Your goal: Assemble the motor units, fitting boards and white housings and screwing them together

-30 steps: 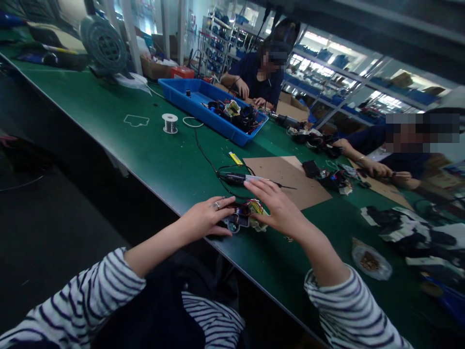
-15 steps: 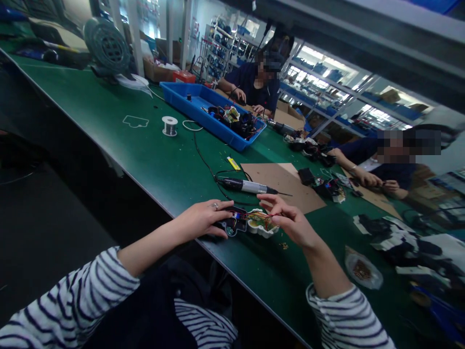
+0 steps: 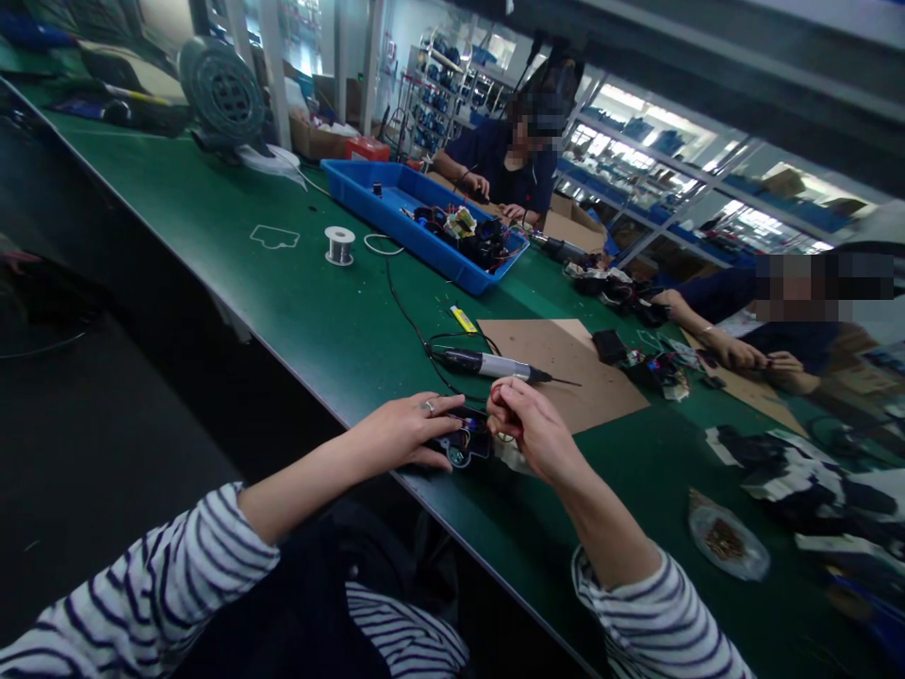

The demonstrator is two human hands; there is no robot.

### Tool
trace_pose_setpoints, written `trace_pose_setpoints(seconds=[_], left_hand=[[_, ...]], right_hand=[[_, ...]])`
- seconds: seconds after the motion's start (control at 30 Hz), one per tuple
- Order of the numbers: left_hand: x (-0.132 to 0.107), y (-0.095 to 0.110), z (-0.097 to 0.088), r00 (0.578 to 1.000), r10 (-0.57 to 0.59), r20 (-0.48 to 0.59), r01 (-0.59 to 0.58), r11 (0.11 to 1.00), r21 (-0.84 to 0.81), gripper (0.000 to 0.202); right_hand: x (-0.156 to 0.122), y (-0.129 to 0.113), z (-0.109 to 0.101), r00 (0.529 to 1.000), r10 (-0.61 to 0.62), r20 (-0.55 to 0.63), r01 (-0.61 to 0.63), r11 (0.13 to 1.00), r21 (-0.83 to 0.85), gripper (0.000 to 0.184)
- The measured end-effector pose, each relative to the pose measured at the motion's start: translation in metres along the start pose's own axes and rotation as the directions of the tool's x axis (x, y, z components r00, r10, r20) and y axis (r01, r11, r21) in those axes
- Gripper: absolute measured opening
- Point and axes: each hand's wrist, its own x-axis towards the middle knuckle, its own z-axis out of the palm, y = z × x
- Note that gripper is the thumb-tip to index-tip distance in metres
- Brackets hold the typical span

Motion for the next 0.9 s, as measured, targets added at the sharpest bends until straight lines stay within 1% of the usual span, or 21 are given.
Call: trace_pose_setpoints(seconds=[0.07,0.13,0.17,0.23,0.3,0.33,0.37,0.47,0.53,0.6,0.7,0.73,0.77,0.8,0.9], left_hand=[[0.001,-0.001,0.0,1.0,0.01,-0.005,-0.01,1.0,-0.017,0.05],[0.001,-0.001,0.001,0.999,0.023,-0.032,-0.023,0.999,-0.024,0.05],[0.001,-0.001,0.002,0.998,0.026,-0.052,-0.027,0.999,-0.023,0.05],[0.001,-0.002,0.003,0.996,0.025,-0.082,-0.027,0.999,-0.021,0.049],[0.0,-0.002,0.005,0.995,0.017,-0.095,-0.021,0.999,-0.034,0.048],[0.0,-0.002,0.005,0.995,0.015,-0.098,-0.019,0.999,-0.044,0.047],[-0.001,-0.002,0.006,0.995,0.014,-0.101,-0.02,0.998,-0.055,0.047],[-0.002,-0.003,0.009,0.993,0.002,-0.115,-0.011,0.997,-0.077,0.047],[-0.003,-0.004,0.01,0.992,-0.006,-0.124,-0.005,0.996,-0.086,0.047],[-0.003,-0.005,0.011,0.991,-0.013,-0.132,0.001,0.996,-0.091,0.047],[-0.004,-0.004,0.011,0.991,-0.039,-0.131,0.025,0.994,-0.106,0.045],[-0.004,-0.003,0.01,0.991,-0.044,-0.13,0.029,0.993,-0.112,0.045],[-0.004,-0.002,0.009,0.991,-0.043,-0.128,0.028,0.993,-0.114,0.044],[-0.004,-0.001,0.009,0.991,-0.035,-0.127,0.02,0.993,-0.113,0.044],[-0.004,0.0,0.009,0.992,-0.008,-0.127,-0.003,0.996,-0.087,0.047]], right_hand=[[0.002,0.003,0.006,1.0,-0.013,0.016,0.016,0.988,-0.151,0.02],[0.003,0.007,0.009,0.998,-0.044,0.053,0.06,0.936,-0.346,0.023],[0.004,0.01,0.009,0.994,-0.075,0.074,0.101,0.889,-0.446,0.024],[0.004,0.015,0.009,0.979,-0.169,0.111,0.201,0.764,-0.614,0.023],[0.002,0.017,0.006,0.959,-0.246,0.138,0.269,0.647,-0.714,0.022],[0.002,0.018,0.005,0.954,-0.262,0.147,0.282,0.616,-0.735,0.02],[0.0,0.018,0.004,0.953,-0.263,0.149,0.284,0.607,-0.743,0.019],[-0.003,0.019,0.003,0.965,-0.242,0.1,0.237,0.646,-0.726,0.012],[-0.004,0.02,0.003,0.966,-0.247,0.074,0.22,0.644,-0.733,0.007],[-0.005,0.021,0.003,0.95,-0.295,0.098,0.261,0.584,-0.769,0.006],[-0.004,0.022,0.003,0.902,-0.405,0.151,0.336,0.436,-0.835,0.011],[-0.003,0.021,0.004,0.896,-0.413,0.16,0.34,0.411,-0.846,0.013],[-0.003,0.021,0.004,0.9,-0.406,0.16,0.335,0.41,-0.848,0.014],[-0.002,0.021,0.005,0.91,-0.386,0.15,0.321,0.429,-0.844,0.015],[0.0,0.018,0.005,0.942,-0.33,0.061,0.237,0.525,-0.818,0.019]])
